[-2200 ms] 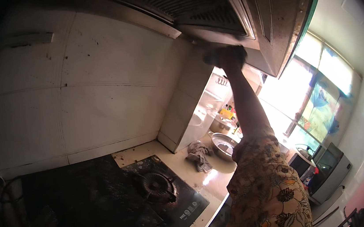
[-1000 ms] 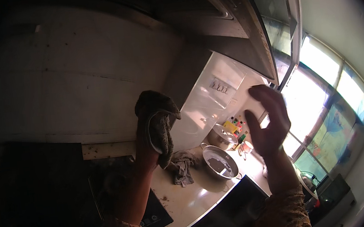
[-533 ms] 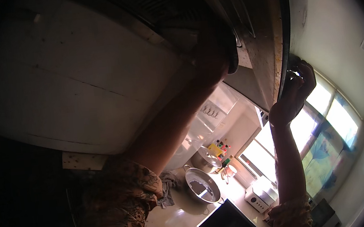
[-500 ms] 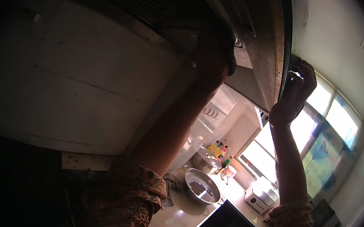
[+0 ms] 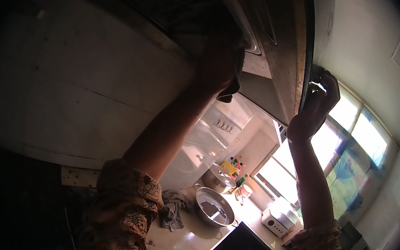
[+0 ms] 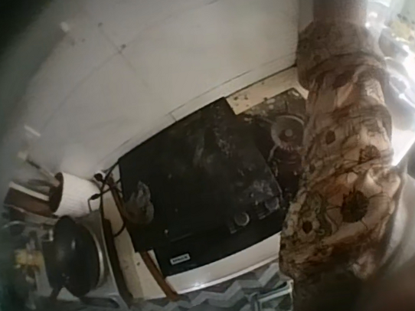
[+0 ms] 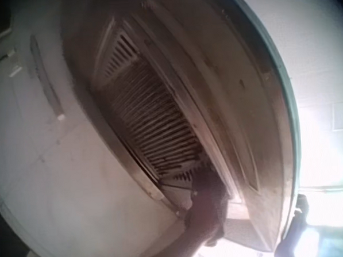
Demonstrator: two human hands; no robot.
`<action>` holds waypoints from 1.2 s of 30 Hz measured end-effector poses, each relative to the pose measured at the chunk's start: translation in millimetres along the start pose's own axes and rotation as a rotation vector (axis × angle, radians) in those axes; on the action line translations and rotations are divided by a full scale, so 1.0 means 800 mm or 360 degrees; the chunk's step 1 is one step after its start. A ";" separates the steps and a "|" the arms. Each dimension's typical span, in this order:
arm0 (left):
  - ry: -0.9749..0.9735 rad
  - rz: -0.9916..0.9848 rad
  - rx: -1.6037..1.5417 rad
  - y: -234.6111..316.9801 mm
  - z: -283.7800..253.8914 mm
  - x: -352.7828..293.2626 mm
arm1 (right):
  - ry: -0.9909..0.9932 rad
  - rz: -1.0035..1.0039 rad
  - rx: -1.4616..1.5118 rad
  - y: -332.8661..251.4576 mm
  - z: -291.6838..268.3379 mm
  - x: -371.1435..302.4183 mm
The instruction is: The person cleans the underside of a kitchen range hood using a cloth and paper towels. They repeatedly wipe the metal surface, rinse the cloth at the sink, and continue wiping different sections of the hood.
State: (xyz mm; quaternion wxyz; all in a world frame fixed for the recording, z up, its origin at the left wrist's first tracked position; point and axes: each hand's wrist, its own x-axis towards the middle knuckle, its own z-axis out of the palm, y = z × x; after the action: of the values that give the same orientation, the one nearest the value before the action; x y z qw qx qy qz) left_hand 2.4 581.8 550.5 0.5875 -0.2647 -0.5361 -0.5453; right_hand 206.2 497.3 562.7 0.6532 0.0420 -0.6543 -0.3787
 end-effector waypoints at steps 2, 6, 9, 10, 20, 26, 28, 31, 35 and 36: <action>-0.0303 -0.0212 -0.1446 -0.041 -0.055 0.022 | 0.0051 0.0028 -0.0008 -0.011 -0.002 0.005; 0.0112 -0.0504 -0.0588 -0.092 -0.023 0.020 | 0.0148 -0.0069 0.0078 -0.025 0.020 0.007; -0.0382 -0.0249 -0.0586 -0.094 -0.029 0.017 | 0.0098 -0.0113 -0.0112 0.001 0.001 -0.003; -0.0328 -0.0252 -0.0635 -0.100 -0.038 0.021 | 0.0118 -0.0115 -0.0096 -0.005 0.003 0.000; 0.0157 -0.0307 -0.1184 -0.071 -0.068 0.030 | 0.0065 -0.0176 -0.0403 -0.001 0.004 0.001; 0.0204 -0.0309 -0.1288 -0.064 -0.073 0.024 | 0.0059 -0.0028 -0.0086 -0.008 0.009 0.000; 0.0220 -0.0305 -0.1316 -0.063 -0.073 0.024 | 0.0075 0.0033 -0.0024 -0.010 0.011 -0.001; 0.0257 -0.0293 -0.1327 -0.068 -0.076 0.034 | 0.0150 -0.0056 -0.0130 -0.012 0.013 0.000; 0.0316 -0.0302 -0.1391 -0.068 -0.084 0.038 | 0.0188 -0.0205 -0.0163 -0.006 0.011 0.003; 0.0329 -0.0302 -0.1407 -0.067 -0.087 0.036 | 0.0140 -0.0290 -0.0263 0.001 0.009 0.003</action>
State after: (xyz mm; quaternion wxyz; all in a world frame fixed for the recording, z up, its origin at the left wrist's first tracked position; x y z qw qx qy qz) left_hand -28.0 495.3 542.4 0.4163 -0.3838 -0.2126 -0.7964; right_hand 199.5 499.5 566.1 0.6453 0.0639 -0.5851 -0.4870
